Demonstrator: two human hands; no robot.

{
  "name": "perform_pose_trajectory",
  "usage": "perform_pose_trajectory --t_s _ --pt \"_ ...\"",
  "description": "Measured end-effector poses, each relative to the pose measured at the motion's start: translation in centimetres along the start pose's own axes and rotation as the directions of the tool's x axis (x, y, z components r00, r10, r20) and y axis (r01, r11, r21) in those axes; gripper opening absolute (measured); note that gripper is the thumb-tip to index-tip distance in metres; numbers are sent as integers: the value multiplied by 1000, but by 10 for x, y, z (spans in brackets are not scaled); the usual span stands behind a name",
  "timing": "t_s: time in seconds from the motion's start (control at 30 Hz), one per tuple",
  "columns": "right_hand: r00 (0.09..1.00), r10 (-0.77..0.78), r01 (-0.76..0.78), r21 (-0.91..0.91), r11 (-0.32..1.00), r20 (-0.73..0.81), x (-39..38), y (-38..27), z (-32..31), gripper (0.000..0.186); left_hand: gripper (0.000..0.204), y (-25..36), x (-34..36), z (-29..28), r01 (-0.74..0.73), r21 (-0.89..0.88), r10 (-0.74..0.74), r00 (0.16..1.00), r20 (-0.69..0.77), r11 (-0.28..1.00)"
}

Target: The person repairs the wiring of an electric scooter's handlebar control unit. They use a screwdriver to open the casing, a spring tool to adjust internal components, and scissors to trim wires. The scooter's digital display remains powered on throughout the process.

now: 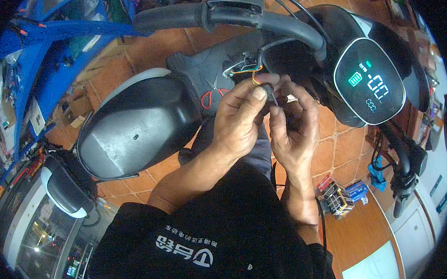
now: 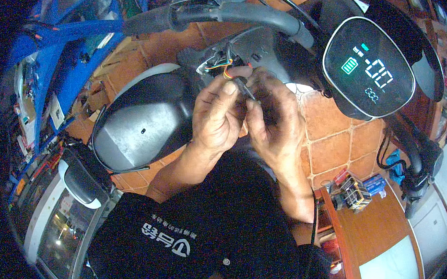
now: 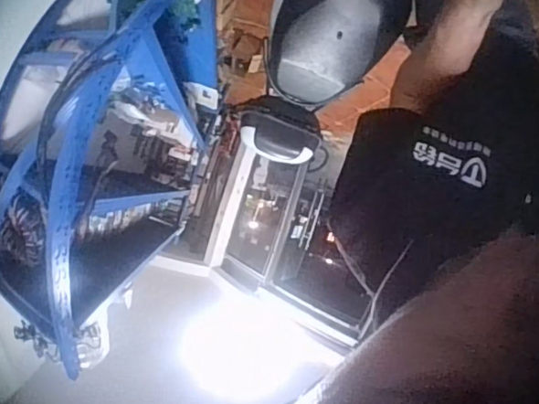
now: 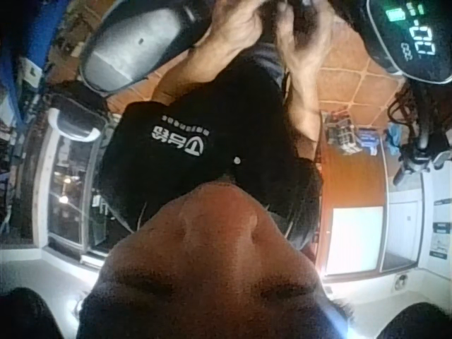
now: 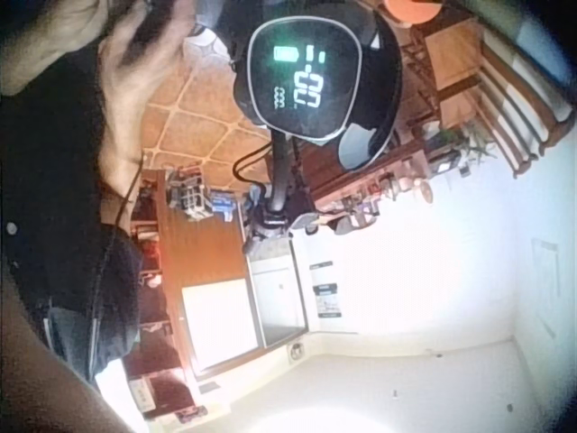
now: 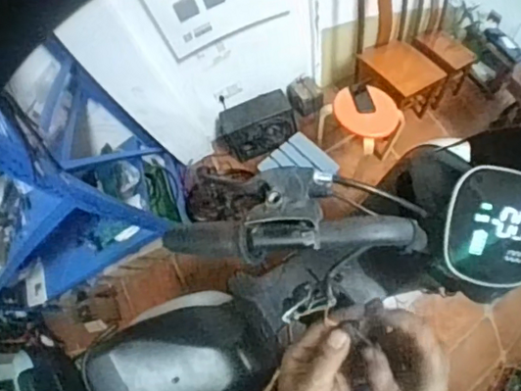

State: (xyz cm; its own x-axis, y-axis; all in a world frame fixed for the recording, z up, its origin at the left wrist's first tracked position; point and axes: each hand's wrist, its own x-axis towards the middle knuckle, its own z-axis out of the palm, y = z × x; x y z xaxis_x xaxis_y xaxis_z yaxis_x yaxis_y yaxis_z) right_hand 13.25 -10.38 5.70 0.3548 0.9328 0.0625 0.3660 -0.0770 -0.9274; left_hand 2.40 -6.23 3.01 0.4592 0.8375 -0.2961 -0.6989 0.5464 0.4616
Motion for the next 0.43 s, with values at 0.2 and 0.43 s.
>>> perform_pose_trajectory --t_s 0.2,0.43 --pt "981 -184 195 -371 908 64 10 -3 -4 36 38 1 0 7 -46 157 56 997 -61 987" --pt "988 -127 143 -198 970 93 10 3 -9 36 40 4 0 -4 -6 162 7 1000 -2 987"
